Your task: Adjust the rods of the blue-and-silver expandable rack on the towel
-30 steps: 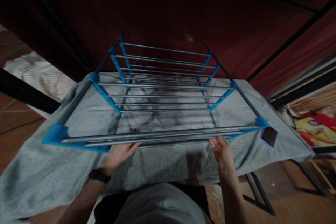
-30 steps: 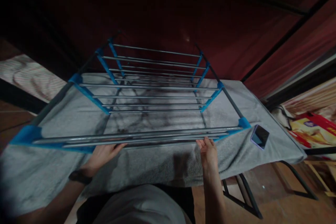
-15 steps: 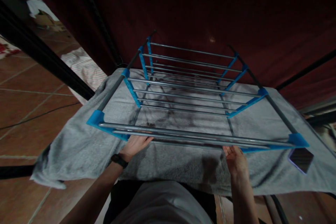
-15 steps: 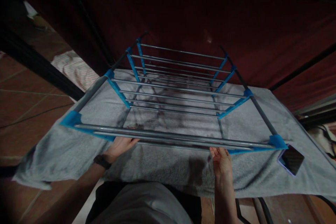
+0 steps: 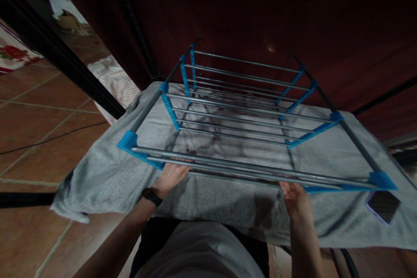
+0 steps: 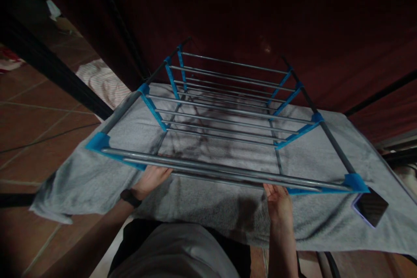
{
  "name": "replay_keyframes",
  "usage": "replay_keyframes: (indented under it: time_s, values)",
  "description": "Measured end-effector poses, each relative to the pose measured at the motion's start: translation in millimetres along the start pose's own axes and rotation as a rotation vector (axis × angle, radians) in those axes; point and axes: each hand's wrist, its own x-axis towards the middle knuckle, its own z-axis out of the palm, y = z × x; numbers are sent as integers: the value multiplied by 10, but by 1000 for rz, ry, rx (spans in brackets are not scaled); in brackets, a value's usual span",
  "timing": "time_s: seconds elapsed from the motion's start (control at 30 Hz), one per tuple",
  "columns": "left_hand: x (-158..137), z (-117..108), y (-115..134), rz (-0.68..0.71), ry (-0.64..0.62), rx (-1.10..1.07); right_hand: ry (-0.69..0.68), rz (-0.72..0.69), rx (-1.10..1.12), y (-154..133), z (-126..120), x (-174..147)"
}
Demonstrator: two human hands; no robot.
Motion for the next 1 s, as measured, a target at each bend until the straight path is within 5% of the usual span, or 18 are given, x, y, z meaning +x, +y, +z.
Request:
replay_keyframes:
  time_s: [0.33, 1.0]
  values:
    - [-38, -35, 146, 37, -74, 52, -20, 53, 12, 4, -17, 85]
    - [-102, -61, 234, 88, 86, 30, 24, 24, 52, 78, -144, 63]
